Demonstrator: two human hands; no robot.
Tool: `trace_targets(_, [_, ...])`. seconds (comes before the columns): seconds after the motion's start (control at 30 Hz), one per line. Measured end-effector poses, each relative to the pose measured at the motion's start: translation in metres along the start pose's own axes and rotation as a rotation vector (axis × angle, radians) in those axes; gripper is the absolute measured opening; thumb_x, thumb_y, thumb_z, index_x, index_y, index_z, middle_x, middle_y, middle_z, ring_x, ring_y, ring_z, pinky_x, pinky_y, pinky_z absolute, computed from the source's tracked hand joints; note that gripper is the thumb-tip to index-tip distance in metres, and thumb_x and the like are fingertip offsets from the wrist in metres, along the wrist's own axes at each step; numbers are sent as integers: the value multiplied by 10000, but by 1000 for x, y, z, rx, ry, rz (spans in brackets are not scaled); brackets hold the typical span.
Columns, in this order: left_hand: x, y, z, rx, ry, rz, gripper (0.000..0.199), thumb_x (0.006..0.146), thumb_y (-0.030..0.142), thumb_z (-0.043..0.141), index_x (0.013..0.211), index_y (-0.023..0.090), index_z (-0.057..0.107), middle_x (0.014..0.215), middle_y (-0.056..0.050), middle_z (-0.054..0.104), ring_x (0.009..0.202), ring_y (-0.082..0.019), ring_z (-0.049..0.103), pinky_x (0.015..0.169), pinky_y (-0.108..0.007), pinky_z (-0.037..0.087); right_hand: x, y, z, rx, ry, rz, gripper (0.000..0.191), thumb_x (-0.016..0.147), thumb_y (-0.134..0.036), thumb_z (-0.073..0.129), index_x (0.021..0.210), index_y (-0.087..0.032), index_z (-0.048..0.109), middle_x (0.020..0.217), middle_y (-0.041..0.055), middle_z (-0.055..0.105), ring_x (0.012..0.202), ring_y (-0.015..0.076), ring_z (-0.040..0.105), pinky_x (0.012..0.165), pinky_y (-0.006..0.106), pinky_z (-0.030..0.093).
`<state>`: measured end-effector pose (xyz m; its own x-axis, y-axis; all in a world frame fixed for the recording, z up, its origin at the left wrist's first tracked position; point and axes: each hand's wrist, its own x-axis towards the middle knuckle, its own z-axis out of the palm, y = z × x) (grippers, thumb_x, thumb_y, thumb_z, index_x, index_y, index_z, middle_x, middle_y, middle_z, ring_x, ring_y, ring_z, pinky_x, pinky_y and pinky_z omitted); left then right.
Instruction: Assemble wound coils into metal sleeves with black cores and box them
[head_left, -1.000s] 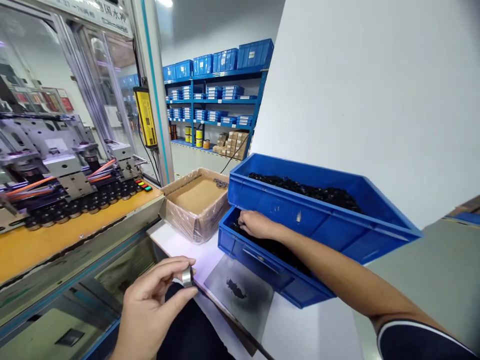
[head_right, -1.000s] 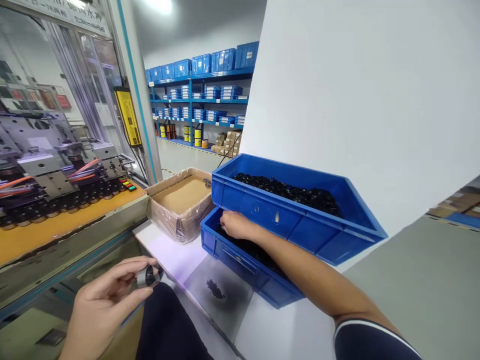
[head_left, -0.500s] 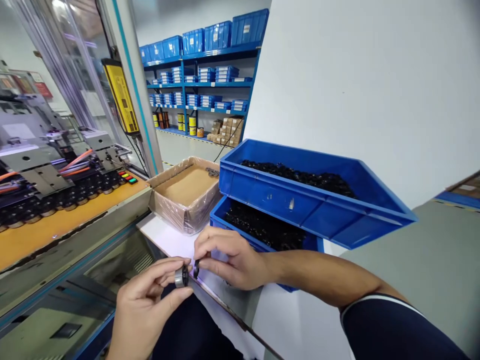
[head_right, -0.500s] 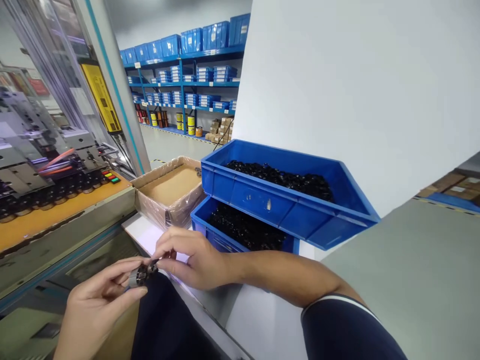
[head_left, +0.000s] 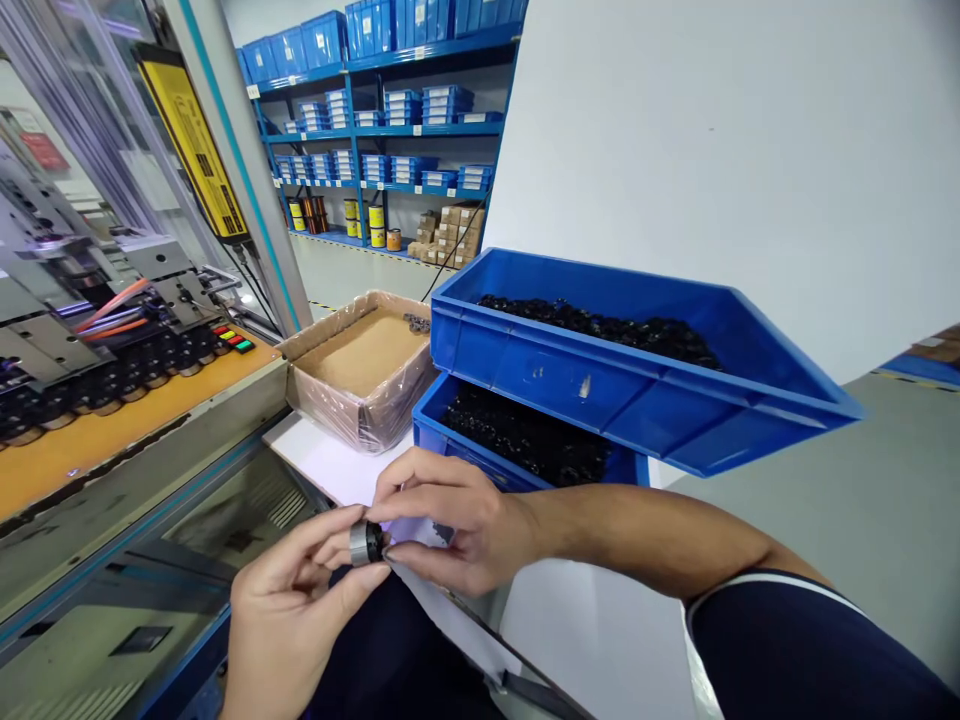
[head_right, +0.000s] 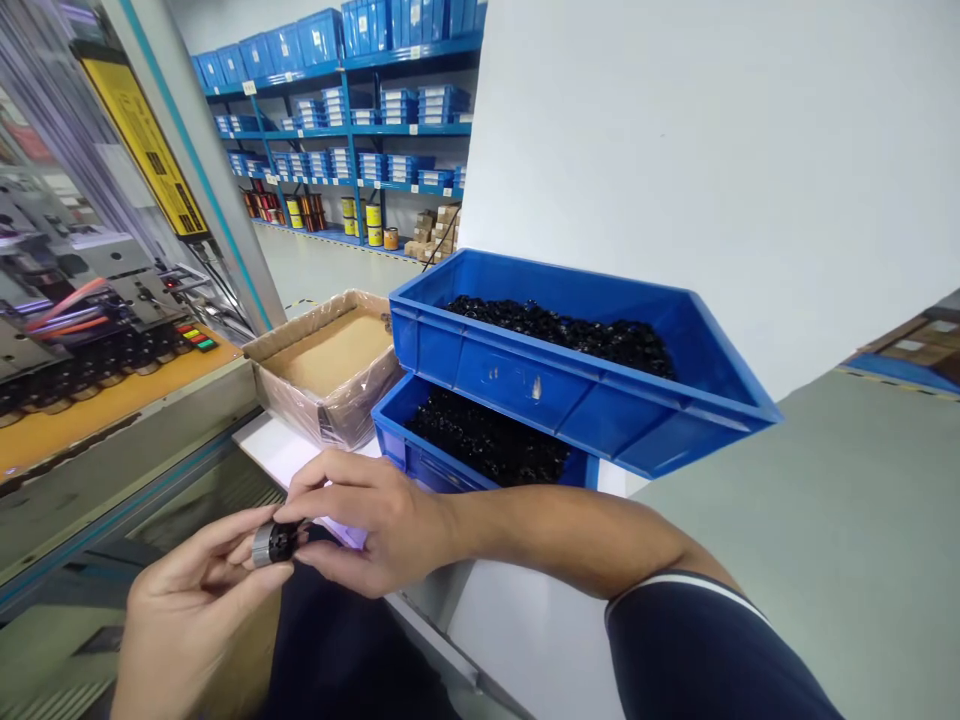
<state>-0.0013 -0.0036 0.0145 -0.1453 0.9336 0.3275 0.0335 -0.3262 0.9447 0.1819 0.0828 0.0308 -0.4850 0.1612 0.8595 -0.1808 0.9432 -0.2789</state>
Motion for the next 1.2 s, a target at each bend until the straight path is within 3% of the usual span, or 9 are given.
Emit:
trace_targets(0.17, [1, 3, -1, -10, -48, -21, 485, 655, 59, 861, 1029, 362, 801, 875, 38, 825, 748, -144, 788, 688, -89, 579, 0, 3, 1, -249, 6, -188, 147, 930, -159, 638, 1025, -47, 649, 942, 133, 683, 878, 154, 646, 780, 282, 612])
trace_targets(0.4, [0, 6, -2, -46, -73, -12, 478, 645, 41, 856, 995, 364, 811, 930, 24, 822, 774, -157, 790, 740, -118, 586, 2, 2, -1, -280, -30, -274, 171, 962, -138, 568, 1057, -29, 659, 1003, 148, 671, 946, 162, 662, 848, 286, 618])
trace_targets(0.53, [-1, 5, -1, -66, -57, -54, 441, 639, 63, 863, 978, 341, 818, 873, 7, 825, 727, -161, 788, 693, -122, 592, 1, 1, 0, -251, -31, -222, 225, 983, -230, 584, 1047, -26, 653, 1005, 153, 677, 959, 166, 660, 862, 301, 617])
trace_targets(0.67, [-1, 6, 0, -78, -3, -62, 409, 612, 76, 871, 939, 318, 826, 871, -6, 826, 741, -171, 790, 700, -130, 592, 2, 0, 0, -236, -26, -196, 174, 960, -181, 607, 1041, -36, 657, 1002, 151, 679, 950, 162, 661, 835, 286, 610])
trace_targets(1.07, [-2, 4, -2, -45, -32, -55, 403, 611, 93, 883, 950, 305, 826, 888, -11, 828, 733, -171, 790, 691, -146, 607, 1, 0, 1, -270, -21, -210, 198, 970, -216, 600, 1035, -37, 656, 996, 152, 672, 938, 168, 656, 824, 297, 609])
trace_targets(1.2, [-6, 2, 1, -58, 59, -103, 348, 589, 194, 919, 918, 263, 829, 857, -25, 825, 716, -181, 783, 699, -194, 629, -1, 1, 2, -273, -24, -212, 170, 964, -205, 609, 1040, -59, 653, 985, 134, 668, 939, 153, 656, 827, 285, 605])
